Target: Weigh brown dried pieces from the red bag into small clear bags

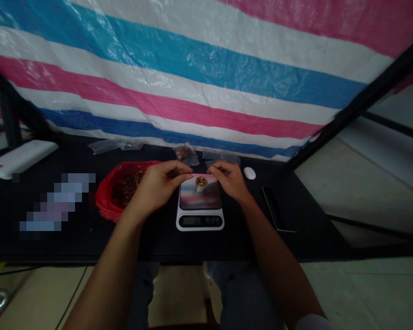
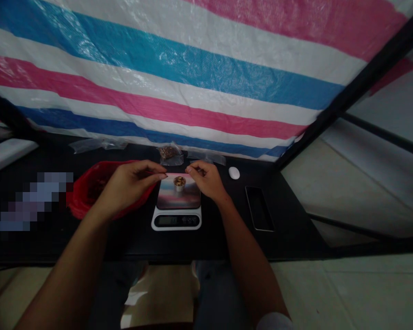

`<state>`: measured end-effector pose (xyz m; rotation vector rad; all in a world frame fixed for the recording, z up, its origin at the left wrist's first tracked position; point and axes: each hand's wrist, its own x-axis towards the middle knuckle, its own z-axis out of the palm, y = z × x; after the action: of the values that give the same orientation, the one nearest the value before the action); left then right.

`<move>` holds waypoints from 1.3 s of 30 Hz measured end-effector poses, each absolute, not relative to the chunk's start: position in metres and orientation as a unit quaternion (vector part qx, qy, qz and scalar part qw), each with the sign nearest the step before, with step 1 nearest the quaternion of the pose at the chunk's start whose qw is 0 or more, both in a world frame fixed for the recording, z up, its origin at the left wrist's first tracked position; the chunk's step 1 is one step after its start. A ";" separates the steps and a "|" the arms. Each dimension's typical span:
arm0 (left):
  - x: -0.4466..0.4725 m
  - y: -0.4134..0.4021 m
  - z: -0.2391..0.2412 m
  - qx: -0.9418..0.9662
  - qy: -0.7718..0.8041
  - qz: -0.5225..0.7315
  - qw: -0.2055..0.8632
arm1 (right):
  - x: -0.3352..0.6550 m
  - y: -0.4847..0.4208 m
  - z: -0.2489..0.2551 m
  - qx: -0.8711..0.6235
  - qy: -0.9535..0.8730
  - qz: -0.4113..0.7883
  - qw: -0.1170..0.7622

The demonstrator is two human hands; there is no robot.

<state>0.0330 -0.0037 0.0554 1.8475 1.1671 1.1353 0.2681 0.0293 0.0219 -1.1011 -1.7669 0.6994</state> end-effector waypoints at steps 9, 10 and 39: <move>0.064 0.007 0.040 0.736 0.373 0.459 0.330 | 0.264 0.027 0.022 -0.402 -0.693 0.300 0.517; 0.065 0.008 0.039 0.743 0.374 0.453 0.321 | 0.264 0.028 0.021 -0.402 -0.693 0.302 0.517; 0.060 0.006 0.033 0.770 0.404 0.422 0.257 | 0.262 0.028 0.018 -0.421 -0.708 0.301 0.481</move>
<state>0.0604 0.0062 0.0329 2.0892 1.0953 1.1454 0.2624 0.0280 0.0178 -1.0280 -1.7256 0.7341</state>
